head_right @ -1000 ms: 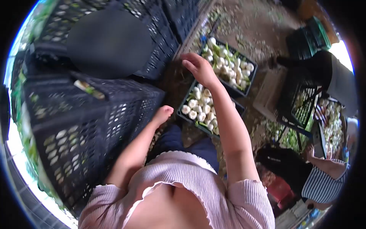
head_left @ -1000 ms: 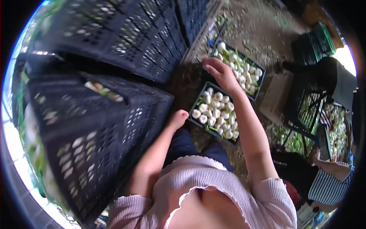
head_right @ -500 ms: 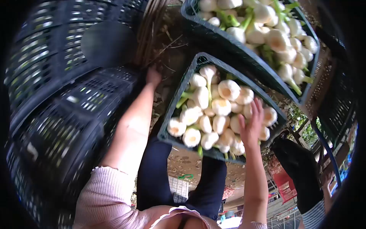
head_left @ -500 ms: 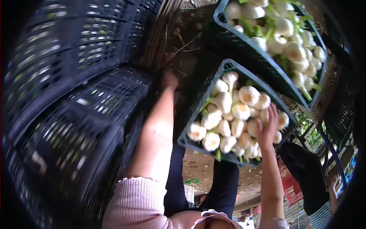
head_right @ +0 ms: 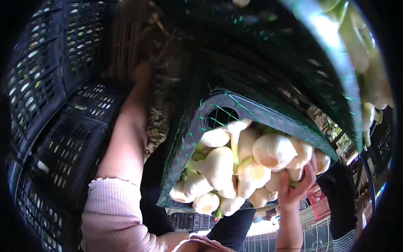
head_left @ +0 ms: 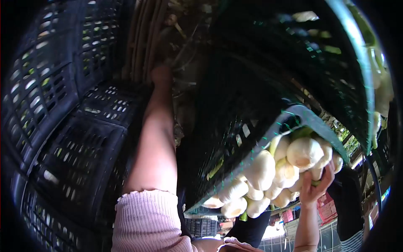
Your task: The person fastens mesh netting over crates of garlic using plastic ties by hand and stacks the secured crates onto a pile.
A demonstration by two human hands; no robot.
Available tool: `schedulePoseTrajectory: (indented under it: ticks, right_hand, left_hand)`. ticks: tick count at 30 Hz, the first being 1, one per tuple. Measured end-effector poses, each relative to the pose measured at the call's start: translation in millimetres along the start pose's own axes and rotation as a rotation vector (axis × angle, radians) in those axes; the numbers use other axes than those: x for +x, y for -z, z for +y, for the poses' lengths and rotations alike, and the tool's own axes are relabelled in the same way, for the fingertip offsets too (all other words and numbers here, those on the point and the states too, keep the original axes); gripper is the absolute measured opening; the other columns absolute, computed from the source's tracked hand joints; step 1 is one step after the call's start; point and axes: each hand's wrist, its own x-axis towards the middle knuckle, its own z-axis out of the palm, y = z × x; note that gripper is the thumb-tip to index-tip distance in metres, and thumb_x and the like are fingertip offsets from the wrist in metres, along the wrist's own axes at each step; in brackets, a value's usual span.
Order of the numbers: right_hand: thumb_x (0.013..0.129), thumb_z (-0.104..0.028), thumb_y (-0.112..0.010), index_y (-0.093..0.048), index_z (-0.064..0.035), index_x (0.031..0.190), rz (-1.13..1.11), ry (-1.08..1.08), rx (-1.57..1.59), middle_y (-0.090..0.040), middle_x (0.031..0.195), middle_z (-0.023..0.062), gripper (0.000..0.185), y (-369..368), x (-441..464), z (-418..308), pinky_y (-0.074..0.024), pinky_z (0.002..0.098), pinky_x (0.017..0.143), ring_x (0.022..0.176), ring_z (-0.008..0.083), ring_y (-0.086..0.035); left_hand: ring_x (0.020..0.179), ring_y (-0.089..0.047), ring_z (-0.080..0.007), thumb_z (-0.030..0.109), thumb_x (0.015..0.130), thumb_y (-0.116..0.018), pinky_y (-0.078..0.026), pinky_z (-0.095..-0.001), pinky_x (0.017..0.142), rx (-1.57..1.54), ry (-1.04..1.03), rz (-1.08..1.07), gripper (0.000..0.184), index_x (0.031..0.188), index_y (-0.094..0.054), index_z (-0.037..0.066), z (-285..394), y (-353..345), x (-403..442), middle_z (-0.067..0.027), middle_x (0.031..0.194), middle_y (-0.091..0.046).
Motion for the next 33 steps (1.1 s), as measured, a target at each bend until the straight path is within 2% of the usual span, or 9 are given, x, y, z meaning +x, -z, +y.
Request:
schedulePoseTrajectory:
  ticks: [5, 9, 11, 19, 21, 22, 25, 29, 33]
  right_hand:
    - [0.076, -0.003, -0.055, -0.036, 0.0017, 0.113, 0.039, 0.007, 0.185, -0.04, 0.117, 0.0217, 0.041, -2.7, 10.5, -5.8, -0.0303, 0.0423, 0.094, 0.11, 0.0346, -0.04]
    - [0.073, 0.003, -0.056, -0.04, 0.0013, 0.111, 0.062, -0.005, 0.255, -0.042, 0.115, 0.0179, 0.041, -0.1, 13.4, -8.9, -0.0311, 0.0382, 0.094, 0.11, 0.0311, -0.041]
    - [0.071, 0.001, -0.059, -0.041, -0.0001, 0.11, 0.065, 0.013, 0.238, -0.045, 0.113, 0.0173, 0.043, 2.0, 14.3, -8.5, -0.0328, 0.0386, 0.092, 0.108, 0.0316, -0.042]
    - [0.072, -0.017, -0.062, -0.037, -0.0041, 0.119, -0.01, 0.087, -0.07, -0.032, 0.126, 0.0195, 0.055, 52.3, 5.7, -41.2, -0.0293, 0.0457, 0.094, 0.113, 0.0369, -0.036]
    - [0.076, -0.023, -0.06, -0.038, -0.0021, 0.117, -0.1, 0.128, 0.24, -0.037, 0.122, 0.0214, 0.051, 72.3, -15.1, -77.7, -0.033, 0.042, 0.092, 0.112, 0.0346, -0.038]
    - [0.081, -0.026, -0.056, -0.039, -0.001, 0.118, -0.423, -0.133, 0.707, -0.043, 0.118, 0.02, 0.048, 101.0, -23.1, -111.1, -0.0372, 0.0376, 0.088, 0.107, 0.0287, -0.045]
    - [0.088, -0.024, -0.045, -0.043, 0.0006, 0.118, -0.889, -0.132, 1.318, -0.055, 0.094, 0.009, 0.038, 147.7, -50.4, -162.8, -0.0437, 0.0276, 0.076, 0.083, 0.0129, -0.053]
    - [0.091, -0.023, -0.04, -0.054, -0.0022, 0.087, -0.597, -0.474, 1.38, -0.052, 0.064, 0.001, 0.025, 191.7, -71.8, -181.9, -0.0432, 0.0223, 0.052, 0.055, 0.0073, -0.049]
    - [0.092, -0.025, -0.038, -0.052, -0.0053, 0.09, -0.425, -0.424, 1.372, -0.054, 0.069, 0.0011, 0.025, 257.7, -89.1, -148.7, -0.044, 0.0202, 0.051, 0.057, 0.0073, -0.051]
  left_hand:
    - [0.071, -0.059, -0.0194, 0.023, 0.084, -0.045, -0.046, -0.0332, 0.058, -0.8, 0.266, 0.009, 0.022, 0.09, -0.06, 0.008, -7.8, -18.5, -38.0, -0.0115, 0.076, -0.061]
    - [0.056, -0.051, -0.008, 0.019, 0.085, -0.05, -0.037, -0.0198, 0.048, -1.803, 0.512, 0.049, 0.016, 0.089, -0.058, 0.006, 25.8, 141.4, -168.0, -0.0026, 0.065, -0.055]
    - [0.043, -0.033, -0.0006, 0.018, 0.085, -0.051, -0.02, -0.017, 0.036, -2.011, 0.45, 0.106, 0.015, 0.09, -0.056, 0.005, 27.3, 205.7, -233.7, 0.0017, 0.062, -0.049]
    - [0.042, -0.03, 0.0007, 0.02, 0.087, -0.05, -0.021, -0.0151, 0.038, -1.618, 0.234, 0.216, 0.018, 0.091, -0.057, 0.004, 27.6, 295.9, -417.8, 0.003, 0.06, -0.049]
    - [0.044, -0.034, -0.0005, 0.019, 0.087, -0.049, -0.025, -0.0156, 0.04, -1.621, 0.068, 0.194, 0.018, 0.09, -0.058, 0.004, 47.9, 312.5, -456.6, 0.0033, 0.061, -0.05]
    - [0.045, -0.036, -0.0013, 0.018, 0.087, -0.049, -0.027, -0.0161, 0.041, -1.637, -0.055, 0.177, 0.017, 0.089, -0.059, 0.004, 60.5, 317.0, -474.9, 0.0033, 0.062, -0.051]
    - [0.049, -0.042, -0.0025, 0.016, 0.087, -0.049, -0.032, -0.0177, 0.043, -1.528, -0.213, 0.019, 0.017, 0.091, -0.059, 0.002, 91.7, 331.0, -524.9, 0.0029, 0.063, -0.051]
    - [0.048, -0.041, -0.0031, 0.017, 0.088, -0.047, -0.033, -0.0175, 0.042, -1.572, -0.105, -0.2, 0.021, 0.098, -0.058, 0.003, 105.4, 375.9, -575.9, 0.0021, 0.062, -0.052]
    - [0.046, -0.039, -0.0026, 0.018, 0.088, -0.045, -0.032, -0.0161, 0.042, -1.668, -0.143, -0.209, 0.024, 0.099, -0.057, 0.0, 112.4, 420.4, -614.5, -0.0064, 0.078, -0.062]
